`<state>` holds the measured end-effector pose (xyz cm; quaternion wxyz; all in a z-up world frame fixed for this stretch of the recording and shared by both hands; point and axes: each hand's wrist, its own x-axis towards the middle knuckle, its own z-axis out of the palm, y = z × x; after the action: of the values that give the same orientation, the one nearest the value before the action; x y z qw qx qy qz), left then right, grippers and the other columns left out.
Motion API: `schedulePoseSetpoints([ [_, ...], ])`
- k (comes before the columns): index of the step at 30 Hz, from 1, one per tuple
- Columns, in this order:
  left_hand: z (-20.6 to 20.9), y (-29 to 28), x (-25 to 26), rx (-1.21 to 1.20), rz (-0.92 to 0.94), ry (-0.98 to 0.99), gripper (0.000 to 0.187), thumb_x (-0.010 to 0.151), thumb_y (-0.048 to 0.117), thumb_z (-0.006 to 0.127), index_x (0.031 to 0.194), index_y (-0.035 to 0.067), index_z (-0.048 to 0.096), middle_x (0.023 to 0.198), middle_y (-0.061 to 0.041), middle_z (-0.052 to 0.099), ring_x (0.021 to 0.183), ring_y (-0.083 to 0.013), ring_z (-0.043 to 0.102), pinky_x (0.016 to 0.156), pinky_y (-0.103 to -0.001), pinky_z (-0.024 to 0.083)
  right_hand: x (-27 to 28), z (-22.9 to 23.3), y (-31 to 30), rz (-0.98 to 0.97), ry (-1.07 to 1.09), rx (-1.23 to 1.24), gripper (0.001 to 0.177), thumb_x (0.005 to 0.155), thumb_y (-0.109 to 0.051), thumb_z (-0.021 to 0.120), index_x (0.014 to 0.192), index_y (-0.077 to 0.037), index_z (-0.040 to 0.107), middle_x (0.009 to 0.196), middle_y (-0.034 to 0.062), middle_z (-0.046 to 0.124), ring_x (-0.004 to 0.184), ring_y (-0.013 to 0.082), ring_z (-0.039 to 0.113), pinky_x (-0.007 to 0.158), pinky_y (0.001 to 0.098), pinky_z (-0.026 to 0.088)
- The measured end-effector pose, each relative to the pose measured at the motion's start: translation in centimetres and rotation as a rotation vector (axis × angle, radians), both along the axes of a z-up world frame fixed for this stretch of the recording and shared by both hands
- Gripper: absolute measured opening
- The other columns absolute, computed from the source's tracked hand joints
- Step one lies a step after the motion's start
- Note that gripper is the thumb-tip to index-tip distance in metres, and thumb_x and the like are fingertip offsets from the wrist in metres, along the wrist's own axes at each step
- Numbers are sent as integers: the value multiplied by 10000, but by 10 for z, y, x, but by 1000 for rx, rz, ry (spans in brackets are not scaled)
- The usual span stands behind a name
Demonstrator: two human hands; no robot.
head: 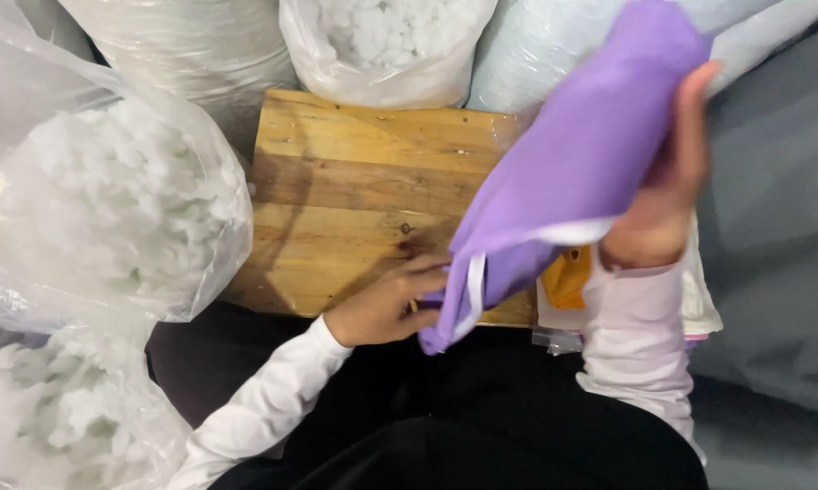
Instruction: Stuffing a purple pillowcase with white fiberfill material taken from large storage bags.
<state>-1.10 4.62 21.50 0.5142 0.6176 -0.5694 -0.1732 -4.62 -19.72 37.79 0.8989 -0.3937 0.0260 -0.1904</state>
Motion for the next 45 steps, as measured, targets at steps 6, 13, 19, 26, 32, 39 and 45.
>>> schedulePoseSetpoints([
  [6, -16, 1, 3, 7, -38, -9, 354, 868, 186, 708, 1151, -26, 730, 1167, -282, 700, 1220, -500, 568, 1055, -545, 482, 31, -177, 72, 558, 33, -1069, 438, 1078, -285, 559, 679, -144, 669, 604, -61, 561, 576, 105, 483, 554, 267, 436],
  [13, -38, -20, -27, 106, -35, 8, 311, 867, 221, 702, 1117, 40, 732, 1098, -222, 716, 1135, -451, 616, 989, -516, 511, 25, -249, 133, 983, 81, -1325, 427, 1033, -301, 554, 784, 44, 589, 767, 293, 698, 746, 476, 681, 700, 524, 501],
  [19, -43, -45, -8, 168, -29, -8, 268, 866, 257, 695, 1083, 106, 735, 1029, -162, 733, 1049, -403, 665, 923, -486, 539, -12, -171, 92, -191, -253, -1569, 199, 946, -273, 728, 1081, -127, 720, 1130, 65, 706, 1222, 387, 622, 1032, 518, 445],
  [26, -64, -42, -15, 219, 35, -10, 216, 864, 302, 686, 1041, 188, 738, 943, -88, 754, 943, -342, 726, 841, -449, 575, 40, -291, 50, -399, 528, -1906, 760, 911, -573, 696, 1562, -252, 470, 1540, 320, 373, 1392, 645, 310, 977, 857, 237],
  [32, -67, -12, 31, 114, 258, -113, 226, 843, 301, 750, 1027, 173, 718, 928, -73, 722, 928, -327, 720, 833, -433, 574, 75, -295, 46, 27, 353, -2011, 816, 843, -550, 710, 1576, -350, 413, 1656, 187, 270, 1508, 570, 168, 1084, 866, 107],
  [39, -106, -23, 85, 310, 814, -572, 646, 1039, 470, 543, 1619, 247, 369, 1681, -129, 314, 1559, -436, 191, 1209, -684, 117, 57, -240, 39, -461, 246, -2064, 584, 1004, -402, 653, 1544, -229, 512, 1588, 196, 408, 1489, 514, 286, 1052, 828, 214],
  [45, -140, -19, 87, 600, 956, -486, 749, 1002, 644, 478, 1608, 216, 381, 1684, -143, 302, 1562, -409, 187, 1163, -759, 121, 60, -319, 10, -425, 459, -2053, 605, 986, -493, 626, 1541, -282, 513, 1570, 187, 440, 1439, 547, 350, 933, 838, 363],
])
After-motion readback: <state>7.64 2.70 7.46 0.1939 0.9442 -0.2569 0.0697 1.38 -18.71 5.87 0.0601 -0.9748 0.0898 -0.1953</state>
